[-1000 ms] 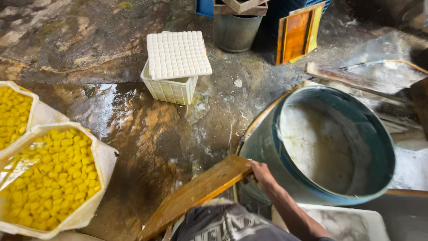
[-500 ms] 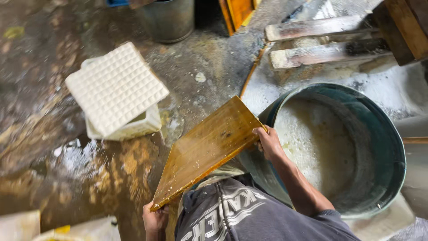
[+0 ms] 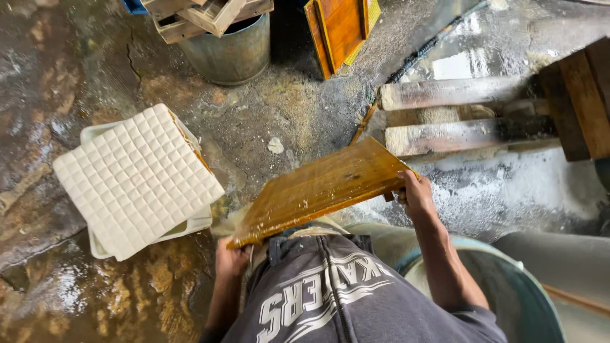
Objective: The person uses a knife to cut a white, grid-patterned block of food into small cubes, which fall into a large pot of yellow liquid. The person then lifts the wooden frame and places it aside before repeating the process with another block.
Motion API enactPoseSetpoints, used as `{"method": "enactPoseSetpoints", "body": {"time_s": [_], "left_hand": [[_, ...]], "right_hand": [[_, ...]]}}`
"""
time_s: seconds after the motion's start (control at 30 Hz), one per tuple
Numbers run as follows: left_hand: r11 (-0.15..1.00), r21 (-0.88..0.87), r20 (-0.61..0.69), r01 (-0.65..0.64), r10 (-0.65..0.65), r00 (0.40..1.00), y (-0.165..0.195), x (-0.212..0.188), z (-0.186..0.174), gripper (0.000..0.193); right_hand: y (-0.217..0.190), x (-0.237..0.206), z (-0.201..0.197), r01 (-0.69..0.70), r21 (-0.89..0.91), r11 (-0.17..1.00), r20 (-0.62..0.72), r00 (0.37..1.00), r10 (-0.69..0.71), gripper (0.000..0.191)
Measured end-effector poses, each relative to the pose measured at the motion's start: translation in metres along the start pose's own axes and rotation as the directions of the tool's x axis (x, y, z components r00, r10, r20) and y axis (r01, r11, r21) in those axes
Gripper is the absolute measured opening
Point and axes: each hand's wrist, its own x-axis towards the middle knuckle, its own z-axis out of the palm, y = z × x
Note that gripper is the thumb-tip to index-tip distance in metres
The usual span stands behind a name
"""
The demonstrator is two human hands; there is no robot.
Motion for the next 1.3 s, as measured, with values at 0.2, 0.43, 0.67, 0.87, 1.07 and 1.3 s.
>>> {"method": "enactPoseSetpoints", "body": {"time_s": [0.2, 0.43, 0.67, 0.87, 1.07, 1.3], "left_hand": [[0.995, -0.076, 0.009, 0.071, -0.071, 0.997, 0.052, 0.148, 0.129, 0.029], [0.988, -0.001, -0.052, 0.154, -0.154, 0.987, 0.13, 0.3, 0.311, 0.026], [0.938, 0.237, -0.138, 0.252, -0.224, 0.965, 0.168, 0.411, 0.474, 0.022], [0.912, 0.325, -0.305, 0.251, -0.15, 0.94, 0.128, 0.464, 0.555, 0.03], [0.822, 0.565, -0.387, 0.073, 0.186, 0.903, 0.086, 0.476, 0.585, 0.038], [0.932, 0.309, -0.698, 0.191, 0.086, 0.711, 0.014, 0.419, 0.531, 0.043]], "right_hand": [[-0.044, 0.144, 0.042, -0.009, 0.155, 0.988, -0.017, 1.0, 0.012, 0.016], [-0.129, 0.302, 0.121, -0.143, 0.173, 0.975, -0.071, 0.985, 0.157, 0.026], [-0.224, 0.411, 0.172, -0.165, 0.108, 0.98, -0.112, 0.978, 0.177, 0.033], [-0.317, 0.522, 0.192, -0.093, 0.044, 0.995, -0.099, 0.99, 0.097, 0.026], [-0.376, 0.642, 0.22, 0.027, -0.279, 0.96, -0.159, 0.984, -0.074, 0.031], [-0.394, 0.703, 0.255, 0.257, -0.684, 0.683, -0.141, 0.872, -0.469, 0.062]]}}
